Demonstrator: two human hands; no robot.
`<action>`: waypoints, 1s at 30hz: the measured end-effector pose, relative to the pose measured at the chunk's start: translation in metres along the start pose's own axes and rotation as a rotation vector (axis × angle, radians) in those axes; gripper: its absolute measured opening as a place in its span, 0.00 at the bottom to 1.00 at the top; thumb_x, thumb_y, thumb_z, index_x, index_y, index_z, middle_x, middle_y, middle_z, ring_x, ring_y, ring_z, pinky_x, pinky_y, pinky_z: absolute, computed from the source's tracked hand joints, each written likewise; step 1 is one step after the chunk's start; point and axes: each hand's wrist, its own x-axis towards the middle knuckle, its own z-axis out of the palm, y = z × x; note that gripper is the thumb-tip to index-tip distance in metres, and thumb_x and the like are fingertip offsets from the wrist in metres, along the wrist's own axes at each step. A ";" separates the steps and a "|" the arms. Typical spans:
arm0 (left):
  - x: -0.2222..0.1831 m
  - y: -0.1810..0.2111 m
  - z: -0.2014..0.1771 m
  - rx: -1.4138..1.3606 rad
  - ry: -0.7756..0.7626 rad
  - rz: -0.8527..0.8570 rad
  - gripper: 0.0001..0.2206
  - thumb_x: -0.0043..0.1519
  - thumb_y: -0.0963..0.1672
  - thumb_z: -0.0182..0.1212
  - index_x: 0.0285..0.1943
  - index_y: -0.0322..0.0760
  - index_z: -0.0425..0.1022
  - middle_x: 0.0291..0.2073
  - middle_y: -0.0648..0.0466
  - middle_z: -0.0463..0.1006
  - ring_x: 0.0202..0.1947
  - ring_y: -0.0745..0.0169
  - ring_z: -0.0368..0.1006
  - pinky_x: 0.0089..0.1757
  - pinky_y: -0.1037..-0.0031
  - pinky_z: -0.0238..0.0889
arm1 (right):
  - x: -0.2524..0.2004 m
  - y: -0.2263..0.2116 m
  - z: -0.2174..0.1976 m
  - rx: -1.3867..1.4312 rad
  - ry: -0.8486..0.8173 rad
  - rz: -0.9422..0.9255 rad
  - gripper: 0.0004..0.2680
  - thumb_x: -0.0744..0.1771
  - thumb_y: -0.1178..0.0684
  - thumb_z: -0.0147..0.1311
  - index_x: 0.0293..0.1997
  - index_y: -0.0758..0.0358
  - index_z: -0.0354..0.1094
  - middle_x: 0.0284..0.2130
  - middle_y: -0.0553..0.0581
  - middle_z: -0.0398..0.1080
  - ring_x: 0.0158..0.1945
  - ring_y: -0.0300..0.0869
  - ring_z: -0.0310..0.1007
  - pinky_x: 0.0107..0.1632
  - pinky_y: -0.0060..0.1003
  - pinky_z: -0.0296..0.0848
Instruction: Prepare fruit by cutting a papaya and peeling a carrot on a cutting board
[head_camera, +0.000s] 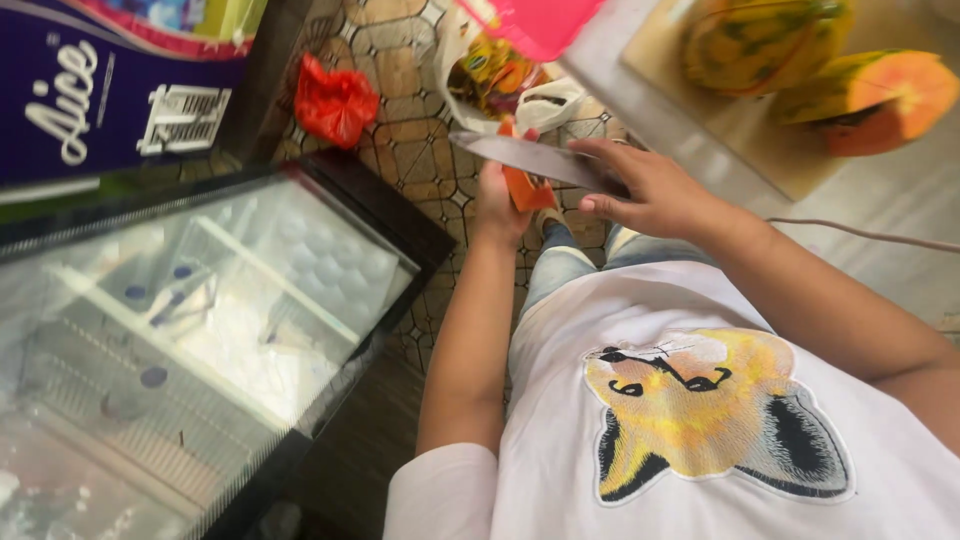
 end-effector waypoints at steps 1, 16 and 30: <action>0.015 0.006 -0.015 -0.010 0.011 0.012 0.15 0.70 0.53 0.50 0.65 0.60 0.72 0.47 0.52 0.81 0.41 0.58 0.77 0.39 0.66 0.70 | 0.010 -0.007 0.003 -0.002 -0.018 -0.009 0.26 0.66 0.36 0.50 0.72 0.50 0.54 0.60 0.59 0.69 0.50 0.53 0.72 0.53 0.47 0.66; 0.062 0.057 -0.041 -0.204 -0.107 -0.214 0.18 0.72 0.55 0.45 0.66 0.54 0.69 0.52 0.54 0.77 0.32 0.62 0.70 0.33 0.71 0.72 | 0.084 -0.008 0.034 -0.231 -0.297 0.025 0.25 0.69 0.32 0.36 0.78 0.37 0.46 0.46 0.62 0.67 0.50 0.60 0.70 0.48 0.54 0.66; 0.058 0.081 -0.049 -0.133 -0.073 -0.159 0.16 0.71 0.53 0.49 0.65 0.54 0.72 0.50 0.53 0.79 0.28 0.59 0.75 0.37 0.64 0.75 | 0.102 -0.016 0.045 -0.195 -0.273 -0.023 0.24 0.70 0.33 0.37 0.78 0.40 0.48 0.45 0.63 0.68 0.49 0.61 0.71 0.49 0.53 0.68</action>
